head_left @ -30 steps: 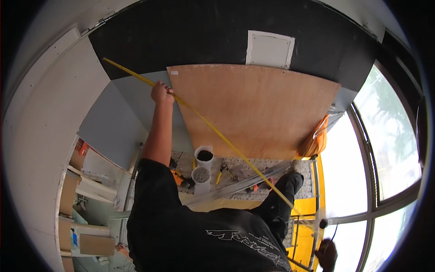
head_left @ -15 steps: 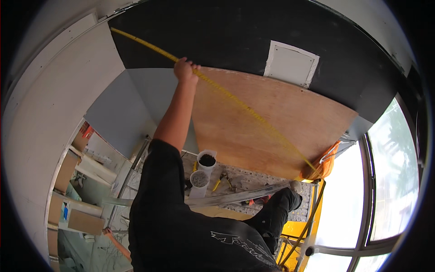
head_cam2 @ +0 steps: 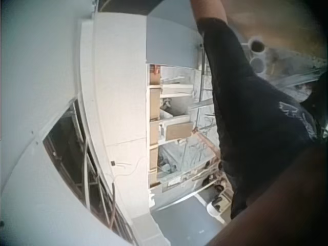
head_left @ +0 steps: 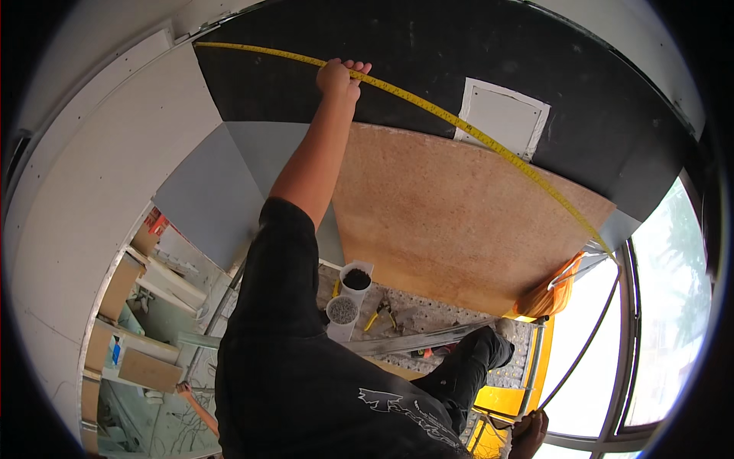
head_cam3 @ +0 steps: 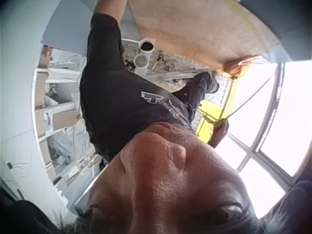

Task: The person measures a metal stud with a tape measure, marks it with a pencil using a square, and then cuts the metal stud using aviation snips.

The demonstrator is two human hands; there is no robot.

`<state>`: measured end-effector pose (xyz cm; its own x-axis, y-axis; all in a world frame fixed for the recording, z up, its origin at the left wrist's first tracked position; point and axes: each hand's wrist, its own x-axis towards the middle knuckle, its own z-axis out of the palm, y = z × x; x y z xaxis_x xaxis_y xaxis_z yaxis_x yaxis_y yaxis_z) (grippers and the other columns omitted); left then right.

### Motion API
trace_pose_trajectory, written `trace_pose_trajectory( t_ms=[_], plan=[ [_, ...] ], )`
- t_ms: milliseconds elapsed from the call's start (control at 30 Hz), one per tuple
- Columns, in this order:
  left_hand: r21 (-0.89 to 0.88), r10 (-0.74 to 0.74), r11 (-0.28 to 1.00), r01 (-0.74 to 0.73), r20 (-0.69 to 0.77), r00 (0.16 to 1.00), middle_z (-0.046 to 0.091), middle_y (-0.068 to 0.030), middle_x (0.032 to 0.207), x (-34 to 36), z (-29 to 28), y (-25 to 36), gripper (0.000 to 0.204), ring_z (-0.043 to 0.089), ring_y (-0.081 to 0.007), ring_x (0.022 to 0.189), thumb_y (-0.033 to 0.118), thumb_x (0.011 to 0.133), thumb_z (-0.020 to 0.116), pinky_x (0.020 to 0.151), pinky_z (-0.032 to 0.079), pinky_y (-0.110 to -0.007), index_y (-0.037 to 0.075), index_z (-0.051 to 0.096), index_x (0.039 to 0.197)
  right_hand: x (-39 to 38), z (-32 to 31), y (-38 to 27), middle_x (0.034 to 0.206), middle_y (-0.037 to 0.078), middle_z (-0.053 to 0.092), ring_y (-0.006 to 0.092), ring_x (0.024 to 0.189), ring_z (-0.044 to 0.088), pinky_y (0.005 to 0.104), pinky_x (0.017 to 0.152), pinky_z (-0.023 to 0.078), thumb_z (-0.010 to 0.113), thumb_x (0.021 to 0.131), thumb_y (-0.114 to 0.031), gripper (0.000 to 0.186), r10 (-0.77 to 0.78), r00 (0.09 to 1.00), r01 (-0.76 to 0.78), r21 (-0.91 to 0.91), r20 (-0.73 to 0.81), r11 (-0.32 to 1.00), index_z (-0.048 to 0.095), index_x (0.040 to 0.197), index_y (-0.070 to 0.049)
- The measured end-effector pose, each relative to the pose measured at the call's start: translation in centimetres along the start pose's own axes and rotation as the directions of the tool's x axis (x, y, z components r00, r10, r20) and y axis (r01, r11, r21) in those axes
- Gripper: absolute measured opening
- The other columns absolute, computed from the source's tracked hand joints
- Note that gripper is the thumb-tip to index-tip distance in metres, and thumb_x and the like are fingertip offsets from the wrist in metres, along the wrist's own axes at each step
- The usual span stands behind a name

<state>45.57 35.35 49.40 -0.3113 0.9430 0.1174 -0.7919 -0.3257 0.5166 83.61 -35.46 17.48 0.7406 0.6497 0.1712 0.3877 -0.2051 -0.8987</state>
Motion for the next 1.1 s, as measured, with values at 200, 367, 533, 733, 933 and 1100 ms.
trace_pose_trajectory(
  t_ms=[200,367,533,733,933,1100],
  plan=[
    [-0.043,0.004,0.999,-0.003,0.026,1.0,0.05,-0.0108,0.082,1.7,2.2,-0.6,0.011,0.054,-0.0239,0.063,0.006,0.103,0.04,0.074,0.065,-0.05,-0.001,0.045,0.11,2.1,-1.1,-4.7,0.075,0.005,0.062,0.0088,0.051,0.051,0.0222,0.041,0.039,0.065,0.1,-0.031,0.036,0.481,0.876,-0.442,0.339,-0.037,0.831,0.059,0.123,-0.003],
    [-0.074,0.037,0.997,-0.031,0.072,0.997,0.049,-0.0111,0.082,2.4,3.2,-0.2,0.01,0.054,-0.024,0.063,0.005,0.103,0.039,0.076,0.065,-0.051,0.0,0.044,0.109,3.8,-1.2,-5.5,0.07,0.002,0.06,0.0085,0.05,0.05,0.0211,0.042,0.039,0.064,0.102,-0.031,0.034,0.502,0.843,-0.441,0.286,-0.193,0.851,0.06,0.121,-0.003],
    [-0.082,0.067,0.995,-0.06,0.081,0.995,0.048,-0.0116,0.08,2.0,4.0,0.0,0.009,0.055,-0.0247,0.065,0.0,0.102,0.035,0.083,0.064,-0.054,0.0,0.043,0.098,5.0,-3.9,-1.1,0.068,0.002,0.058,0.0075,0.05,0.046,0.0217,0.043,0.034,0.063,0.103,-0.029,0.028,0.359,0.929,-0.32,0.287,-0.093,0.903,0.061,0.113,-0.003],
    [-0.095,0.078,0.993,-0.071,0.067,0.995,0.048,-0.0116,0.08,2.5,3.8,0.4,0.009,0.055,-0.0245,0.065,0.0,0.103,0.035,0.083,0.065,-0.053,0.0,0.043,0.097,6.2,-4.0,-4.6,0.078,0.005,0.066,0.0094,0.062,0.058,0.0223,0.05,0.047,0.069,0.097,-0.042,0.055,0.405,0.902,-0.375,0.194,-0.148,0.906,0.057,0.131,0.0],
    [-0.119,0.084,0.99,-0.076,0.071,0.994,0.049,-0.0116,0.081,2.3,4.4,0.6,0.009,0.054,-0.0239,0.065,0.003,0.103,0.038,0.081,0.065,-0.052,-0.002,0.043,0.108,7.0,-4.6,-4.4,0.089,0.009,0.067,0.0114,0.063,0.06,0.0227,0.05,0.047,0.067,0.099,-0.04,0.054,0.386,0.912,-0.364,0.164,-0.136,0.917,0.055,0.134,-0.001],
    [-0.108,0.104,0.99,-0.093,0.105,0.989,0.049,-0.0113,0.081,3.1,4.1,1.6,0.018,0.054,-0.0238,0.064,0.006,0.104,0.041,0.078,0.065,-0.051,-0.005,0.043,0.118,7.9,-5.1,-3.3,0.092,0.011,0.068,0.0122,0.065,0.061,0.0235,0.05,0.049,0.067,0.098,-0.043,0.056,0.369,0.917,-0.347,0.153,-0.152,0.925,0.055,0.135,-0.003]
  ],
)
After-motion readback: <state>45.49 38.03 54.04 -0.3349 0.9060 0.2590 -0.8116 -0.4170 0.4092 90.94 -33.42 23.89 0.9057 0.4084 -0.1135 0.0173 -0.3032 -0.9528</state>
